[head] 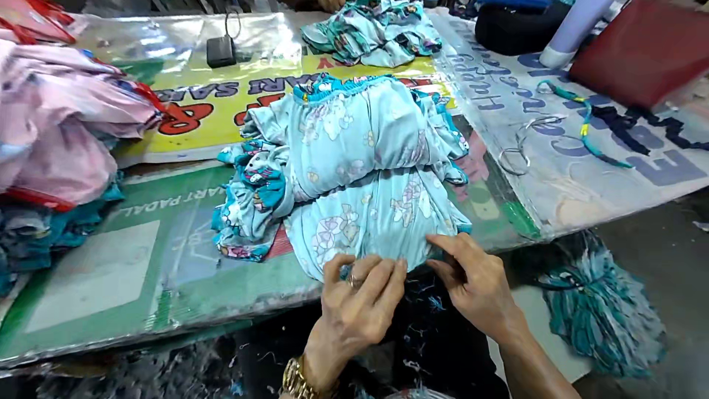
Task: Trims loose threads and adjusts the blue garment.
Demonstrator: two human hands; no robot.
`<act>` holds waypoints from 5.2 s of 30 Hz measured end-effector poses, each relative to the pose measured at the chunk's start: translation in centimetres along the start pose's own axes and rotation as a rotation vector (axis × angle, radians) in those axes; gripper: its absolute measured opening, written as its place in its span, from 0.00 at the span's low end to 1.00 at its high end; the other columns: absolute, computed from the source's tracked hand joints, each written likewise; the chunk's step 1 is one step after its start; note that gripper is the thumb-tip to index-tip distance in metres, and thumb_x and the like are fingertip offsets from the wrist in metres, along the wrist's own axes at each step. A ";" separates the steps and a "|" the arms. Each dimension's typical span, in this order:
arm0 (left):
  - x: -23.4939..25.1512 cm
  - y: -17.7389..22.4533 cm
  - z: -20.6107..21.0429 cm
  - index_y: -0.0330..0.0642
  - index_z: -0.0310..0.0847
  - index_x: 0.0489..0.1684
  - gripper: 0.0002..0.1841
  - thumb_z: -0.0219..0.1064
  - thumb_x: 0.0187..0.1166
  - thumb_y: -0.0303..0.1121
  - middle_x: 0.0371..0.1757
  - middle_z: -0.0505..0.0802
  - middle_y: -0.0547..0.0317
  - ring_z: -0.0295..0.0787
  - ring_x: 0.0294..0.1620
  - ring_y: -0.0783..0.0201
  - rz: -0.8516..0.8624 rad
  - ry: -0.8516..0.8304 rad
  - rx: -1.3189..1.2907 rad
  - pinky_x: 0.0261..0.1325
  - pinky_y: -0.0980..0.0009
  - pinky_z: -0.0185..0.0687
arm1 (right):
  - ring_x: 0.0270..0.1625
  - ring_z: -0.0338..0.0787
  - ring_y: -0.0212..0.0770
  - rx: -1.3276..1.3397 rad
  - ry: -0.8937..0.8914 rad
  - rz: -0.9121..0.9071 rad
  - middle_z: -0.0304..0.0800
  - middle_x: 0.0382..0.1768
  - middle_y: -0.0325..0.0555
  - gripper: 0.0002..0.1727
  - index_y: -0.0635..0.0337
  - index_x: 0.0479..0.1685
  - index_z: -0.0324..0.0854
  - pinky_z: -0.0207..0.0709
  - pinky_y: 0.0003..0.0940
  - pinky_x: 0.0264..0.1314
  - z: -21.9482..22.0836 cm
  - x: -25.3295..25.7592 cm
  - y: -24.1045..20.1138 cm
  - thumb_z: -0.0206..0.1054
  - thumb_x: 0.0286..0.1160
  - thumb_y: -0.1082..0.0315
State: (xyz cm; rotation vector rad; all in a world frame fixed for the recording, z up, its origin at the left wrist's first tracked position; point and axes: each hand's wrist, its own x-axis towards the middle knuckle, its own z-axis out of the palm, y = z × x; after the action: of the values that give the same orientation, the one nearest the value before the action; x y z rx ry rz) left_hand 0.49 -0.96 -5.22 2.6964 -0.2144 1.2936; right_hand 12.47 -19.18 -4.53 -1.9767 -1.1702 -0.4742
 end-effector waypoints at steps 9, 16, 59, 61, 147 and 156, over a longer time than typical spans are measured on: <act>-1.9 3.7 -0.7 0.54 0.81 0.55 0.07 0.63 0.85 0.34 0.52 0.86 0.66 0.82 0.58 0.69 -0.220 0.226 -0.232 0.73 0.68 0.69 | 0.40 0.84 0.32 0.070 -0.013 -0.278 0.83 0.43 0.47 0.06 0.53 0.49 0.83 0.77 0.20 0.39 -0.2 1.9 -1.4 0.64 0.84 0.63; 0.4 7.3 0.4 0.43 0.71 0.67 0.28 0.66 0.81 0.55 0.56 0.92 0.57 0.94 0.52 0.62 -1.038 0.253 -1.763 0.52 0.64 0.93 | 0.43 0.80 0.22 0.172 0.075 -0.214 0.79 0.45 0.43 0.06 0.57 0.47 0.84 0.72 0.07 0.48 -1.9 2.6 -2.5 0.67 0.83 0.64; 7.3 2.5 -1.6 0.40 0.84 0.52 0.10 0.71 0.80 0.33 0.43 0.94 0.53 0.95 0.46 0.62 -0.958 0.901 -1.952 0.56 0.62 0.92 | 0.28 0.79 0.28 -0.212 -0.197 -0.298 0.84 0.31 0.36 0.23 0.54 0.56 0.77 0.67 0.25 0.25 -7.3 10.9 -6.3 0.55 0.81 0.44; 7.3 2.5 -1.3 0.40 0.84 0.55 0.13 0.74 0.77 0.32 0.46 0.94 0.51 0.95 0.50 0.60 -0.924 0.895 -1.980 0.57 0.60 0.92 | 0.28 0.79 0.29 -0.165 -0.210 -0.238 0.84 0.33 0.39 0.18 0.57 0.58 0.76 0.68 0.25 0.25 -6.4 10.4 -5.0 0.57 0.83 0.53; 4.2 5.6 2.3 0.44 0.89 0.52 0.09 0.73 0.77 0.29 0.48 0.97 0.60 0.95 0.50 0.70 -0.856 0.665 -1.455 0.58 0.71 0.91 | 0.35 0.77 0.18 0.416 -0.221 -0.172 0.83 0.36 0.37 0.13 0.62 0.52 0.87 0.70 0.07 0.37 -3.9 7.7 -2.2 0.75 0.76 0.63; 2.4 5.1 1.8 0.40 0.87 0.53 0.09 0.71 0.79 0.30 0.48 0.96 0.57 0.94 0.49 0.68 -0.889 0.586 -1.516 0.58 0.68 0.91 | 0.34 0.80 0.23 0.329 -0.211 -0.289 0.86 0.35 0.43 0.03 0.62 0.40 0.86 0.71 0.11 0.34 -2.1 6.8 -2.0 0.69 0.77 0.73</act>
State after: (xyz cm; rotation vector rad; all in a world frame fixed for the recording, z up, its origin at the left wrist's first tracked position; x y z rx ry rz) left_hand 2.38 -6.48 -4.16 0.8769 0.0811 0.8778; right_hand 14.33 -16.38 2.01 -1.6098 -1.5689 -0.2004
